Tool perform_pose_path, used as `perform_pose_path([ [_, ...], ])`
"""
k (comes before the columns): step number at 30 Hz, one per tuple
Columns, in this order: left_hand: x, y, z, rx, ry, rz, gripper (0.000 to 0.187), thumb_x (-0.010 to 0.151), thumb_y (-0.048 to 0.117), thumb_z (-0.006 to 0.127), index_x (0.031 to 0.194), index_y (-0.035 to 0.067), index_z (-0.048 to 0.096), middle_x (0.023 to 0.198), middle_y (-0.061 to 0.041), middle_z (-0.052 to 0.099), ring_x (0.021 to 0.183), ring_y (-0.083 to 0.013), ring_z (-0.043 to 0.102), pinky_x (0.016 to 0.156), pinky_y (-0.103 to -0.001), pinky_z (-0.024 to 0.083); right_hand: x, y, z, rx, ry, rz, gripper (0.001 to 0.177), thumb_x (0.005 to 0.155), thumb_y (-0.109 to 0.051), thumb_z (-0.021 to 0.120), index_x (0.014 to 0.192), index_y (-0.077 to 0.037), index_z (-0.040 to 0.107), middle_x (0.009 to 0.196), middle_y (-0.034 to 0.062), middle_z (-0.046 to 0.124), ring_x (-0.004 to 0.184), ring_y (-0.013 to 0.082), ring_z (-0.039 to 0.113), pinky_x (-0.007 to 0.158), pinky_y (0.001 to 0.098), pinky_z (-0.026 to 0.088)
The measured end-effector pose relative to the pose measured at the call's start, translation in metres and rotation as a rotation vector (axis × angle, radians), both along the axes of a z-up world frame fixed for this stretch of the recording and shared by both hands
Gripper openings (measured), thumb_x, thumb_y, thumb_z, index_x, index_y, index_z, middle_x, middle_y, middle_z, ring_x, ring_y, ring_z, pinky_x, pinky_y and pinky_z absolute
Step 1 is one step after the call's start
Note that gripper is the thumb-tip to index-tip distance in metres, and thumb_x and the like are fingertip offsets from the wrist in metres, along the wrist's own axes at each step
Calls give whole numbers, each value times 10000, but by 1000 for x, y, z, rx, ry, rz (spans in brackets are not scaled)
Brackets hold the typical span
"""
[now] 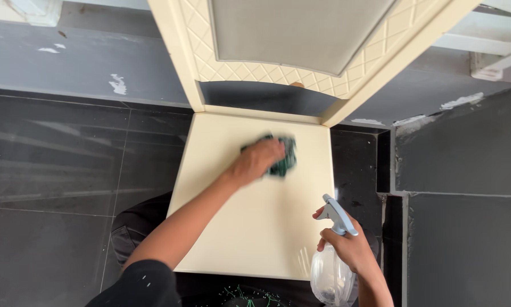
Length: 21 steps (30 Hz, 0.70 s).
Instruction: The person cleans a chair using a cloth and a spray bottle, wiping the seat and the backrest.
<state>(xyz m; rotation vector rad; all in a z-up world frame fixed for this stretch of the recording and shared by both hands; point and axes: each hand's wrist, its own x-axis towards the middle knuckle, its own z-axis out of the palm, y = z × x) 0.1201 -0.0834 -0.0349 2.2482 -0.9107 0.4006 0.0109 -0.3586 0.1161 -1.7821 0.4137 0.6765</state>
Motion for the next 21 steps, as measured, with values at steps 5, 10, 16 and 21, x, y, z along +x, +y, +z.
perform_pose_path([
  [5, -13, 45, 10, -39, -31, -36, 282, 914, -20, 628, 1163, 41, 747, 1280, -107, 713, 1274, -264, 637, 1125, -389, 507, 12, 21, 2, -33, 20, 86, 497, 707, 65, 574, 1194, -14, 628, 1101, 100, 720, 562, 220, 712, 604, 333, 547],
  [10, 11, 94, 22, 17, 54, 294, 335, 880, -34, 636, 1196, -2, 741, 1279, -143, 707, 1271, -293, 621, 1104, -390, 494, 16, 40, 12, -84, 8, 145, 483, 706, 59, 578, 1180, 5, 657, 1105, 103, 724, 566, 210, 716, 600, 324, 534],
  [16, -28, 84, 18, 5, 35, -39, 284, 930, -31, 615, 1169, 38, 751, 1293, -99, 714, 1276, -266, 640, 1138, -383, 487, 15, 58, 14, -60, 44, 155, 505, 695, 57, 577, 1192, -9, 637, 1107, 110, 715, 551, 210, 704, 602, 337, 561],
  [21, 2, 130, 23, -10, 90, 120, 269, 935, -47, 607, 1152, 32, 746, 1256, -107, 715, 1250, -246, 653, 1190, -390, 484, 17, 70, 16, -61, 36, 199, 468, 705, 54, 577, 1165, 6, 645, 1103, 113, 716, 547, 212, 699, 582, 334, 544],
])
